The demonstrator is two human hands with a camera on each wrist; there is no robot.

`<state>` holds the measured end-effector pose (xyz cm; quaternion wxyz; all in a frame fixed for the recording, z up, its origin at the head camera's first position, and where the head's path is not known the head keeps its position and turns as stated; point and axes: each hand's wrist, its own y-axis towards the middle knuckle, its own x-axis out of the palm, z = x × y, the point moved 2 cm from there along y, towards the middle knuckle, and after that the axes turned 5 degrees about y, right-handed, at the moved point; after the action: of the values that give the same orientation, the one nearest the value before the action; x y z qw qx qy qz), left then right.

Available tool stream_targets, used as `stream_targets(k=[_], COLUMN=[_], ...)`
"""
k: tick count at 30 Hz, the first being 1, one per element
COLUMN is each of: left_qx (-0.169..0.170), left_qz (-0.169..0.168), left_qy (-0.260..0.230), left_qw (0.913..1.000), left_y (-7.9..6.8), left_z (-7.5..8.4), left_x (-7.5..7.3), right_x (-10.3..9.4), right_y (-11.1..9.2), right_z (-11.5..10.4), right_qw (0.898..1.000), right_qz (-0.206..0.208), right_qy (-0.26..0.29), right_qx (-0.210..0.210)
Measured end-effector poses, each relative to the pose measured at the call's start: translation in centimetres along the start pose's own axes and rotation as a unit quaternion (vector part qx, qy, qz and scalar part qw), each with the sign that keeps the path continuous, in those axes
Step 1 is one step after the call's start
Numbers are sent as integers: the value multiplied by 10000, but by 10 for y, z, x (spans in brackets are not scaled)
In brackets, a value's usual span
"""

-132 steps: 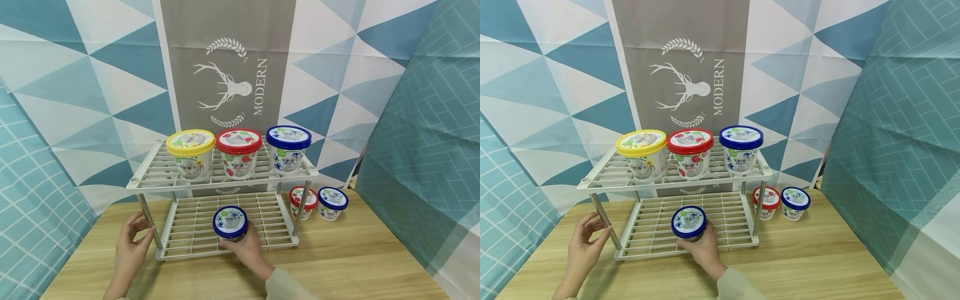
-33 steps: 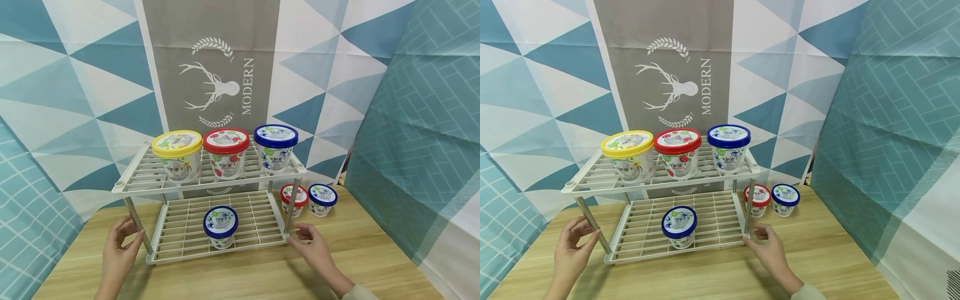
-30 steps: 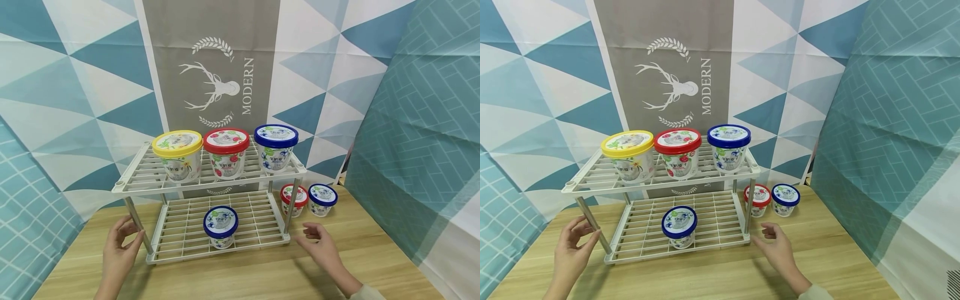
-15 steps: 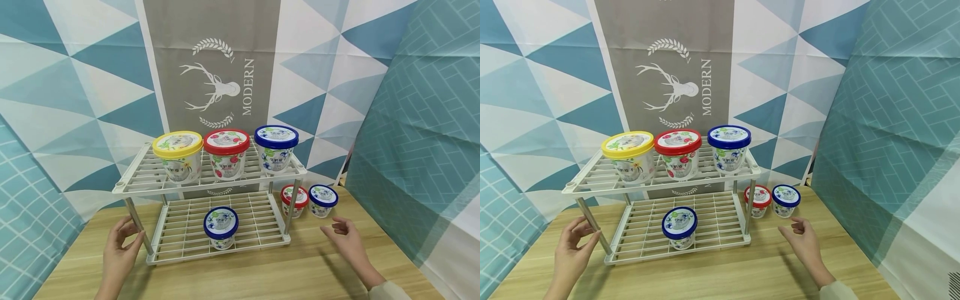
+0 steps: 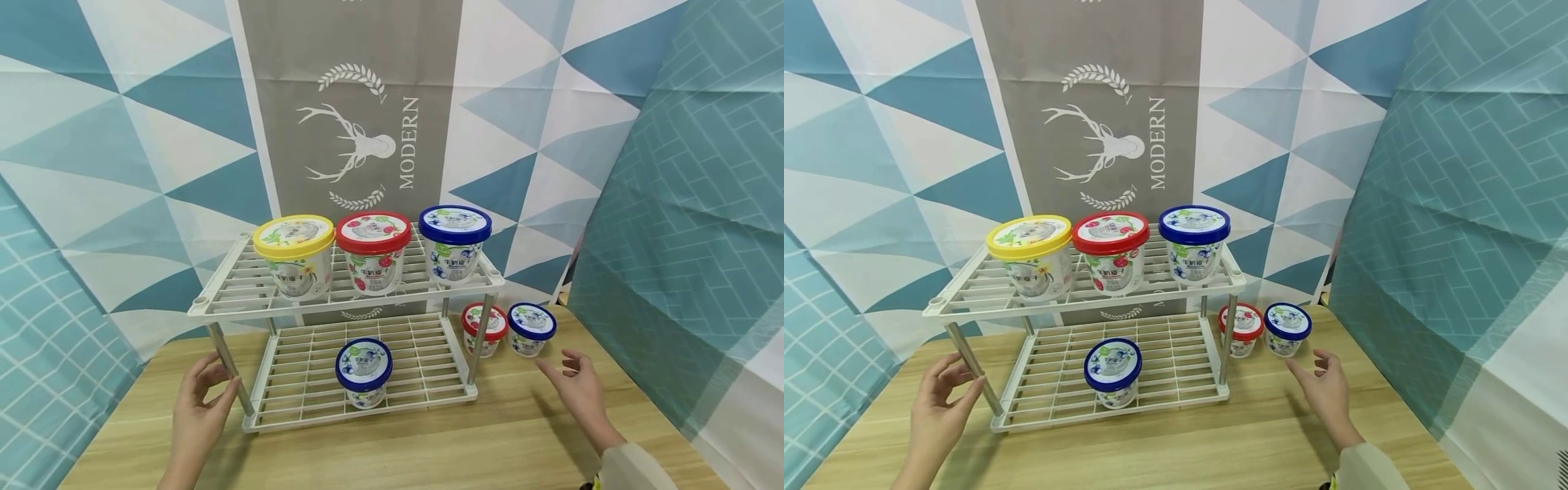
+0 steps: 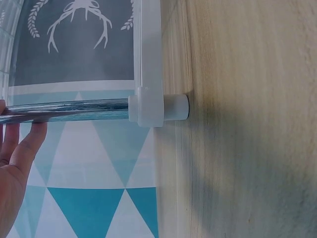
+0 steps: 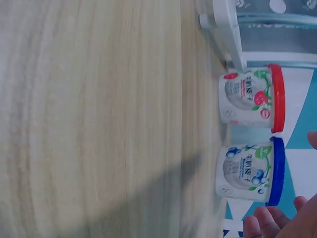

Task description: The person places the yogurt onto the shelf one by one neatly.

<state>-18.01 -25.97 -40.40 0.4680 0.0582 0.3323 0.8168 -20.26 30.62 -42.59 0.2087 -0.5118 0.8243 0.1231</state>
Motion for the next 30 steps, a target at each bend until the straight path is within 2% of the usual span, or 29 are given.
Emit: stream_targets(k=[10, 19, 30], left_qx=[136, 103, 264], left_qz=[16, -33, -25], left_qy=[-10, 62, -82], left_qw=[9999, 9999, 9996], left_y=[2, 3, 0], left_z=[-1, -1, -3], left_x=[1, 1, 1], right_x=[7, 16, 27], right_y=[19, 29, 41], right_z=[3, 3, 1], right_qw=[9998, 9985, 9984], right_qz=[113, -75, -124], right_qy=[46, 24, -34], right_qx=[163, 544, 554])
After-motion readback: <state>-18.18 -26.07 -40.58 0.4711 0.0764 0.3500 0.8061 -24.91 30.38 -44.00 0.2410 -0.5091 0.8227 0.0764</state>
